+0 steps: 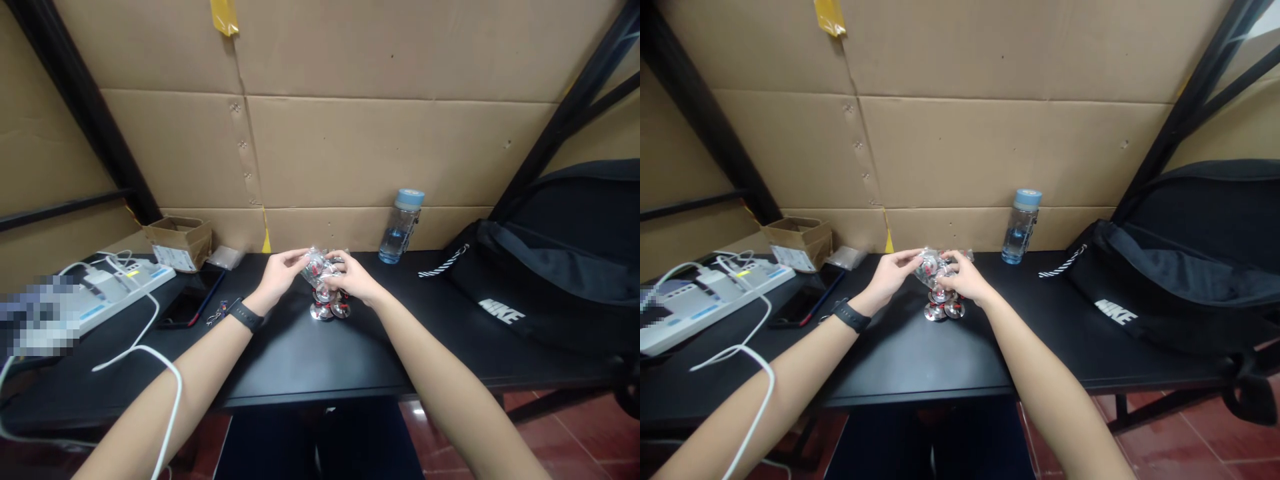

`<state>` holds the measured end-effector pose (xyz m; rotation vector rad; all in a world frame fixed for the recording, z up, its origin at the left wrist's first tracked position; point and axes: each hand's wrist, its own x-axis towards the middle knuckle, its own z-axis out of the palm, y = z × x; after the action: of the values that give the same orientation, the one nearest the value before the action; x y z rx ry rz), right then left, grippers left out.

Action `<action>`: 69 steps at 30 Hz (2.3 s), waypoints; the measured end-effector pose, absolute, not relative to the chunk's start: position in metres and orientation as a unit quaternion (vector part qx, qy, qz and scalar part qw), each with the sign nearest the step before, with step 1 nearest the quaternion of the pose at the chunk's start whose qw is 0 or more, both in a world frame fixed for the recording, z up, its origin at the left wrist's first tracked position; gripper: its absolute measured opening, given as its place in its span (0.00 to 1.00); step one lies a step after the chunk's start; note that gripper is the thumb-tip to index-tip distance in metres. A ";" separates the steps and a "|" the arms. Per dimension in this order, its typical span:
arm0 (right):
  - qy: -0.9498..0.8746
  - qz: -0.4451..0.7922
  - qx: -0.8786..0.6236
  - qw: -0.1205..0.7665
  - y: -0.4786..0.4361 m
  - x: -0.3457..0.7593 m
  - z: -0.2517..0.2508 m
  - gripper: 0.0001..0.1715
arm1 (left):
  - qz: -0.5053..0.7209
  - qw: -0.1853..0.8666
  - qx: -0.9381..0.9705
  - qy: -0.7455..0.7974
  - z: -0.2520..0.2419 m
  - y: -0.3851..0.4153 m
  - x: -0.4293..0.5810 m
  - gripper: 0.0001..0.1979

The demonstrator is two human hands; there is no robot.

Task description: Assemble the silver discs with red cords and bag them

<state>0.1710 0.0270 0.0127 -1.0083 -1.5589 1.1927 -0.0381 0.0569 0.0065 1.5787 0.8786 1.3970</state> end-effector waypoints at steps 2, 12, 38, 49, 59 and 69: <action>-0.639 0.483 -0.407 0.439 0.026 0.173 0.015 0.29 | 0.562 0.405 0.625 0.360 0.008 0.056 -0.039 0.23; -0.664 0.486 -0.427 0.376 0.030 0.178 0.015 0.24 | 0.577 0.375 0.633 0.355 0.010 0.054 -0.036 0.16; -0.641 0.461 -0.386 0.477 0.031 0.159 0.005 0.18 | 0.627 0.338 0.618 0.333 0.007 0.052 -0.035 0.17; -0.617 0.422 -0.390 0.538 0.037 0.169 0.008 0.21 | 0.494 0.479 0.642 0.338 0.001 0.054 -0.032 0.19; -0.588 0.440 -0.399 0.550 0.038 0.177 0.017 0.21 | 0.499 0.465 0.651 0.332 0.006 0.059 -0.041 0.17; -0.672 0.396 -0.430 0.454 0.030 0.176 0.018 0.22 | 0.505 0.317 0.729 0.336 0.014 0.046 -0.039 0.16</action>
<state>0.1762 0.0304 0.0177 -1.0616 -1.6601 0.9782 -0.0386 0.0458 0.0141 1.9177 0.8855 1.3295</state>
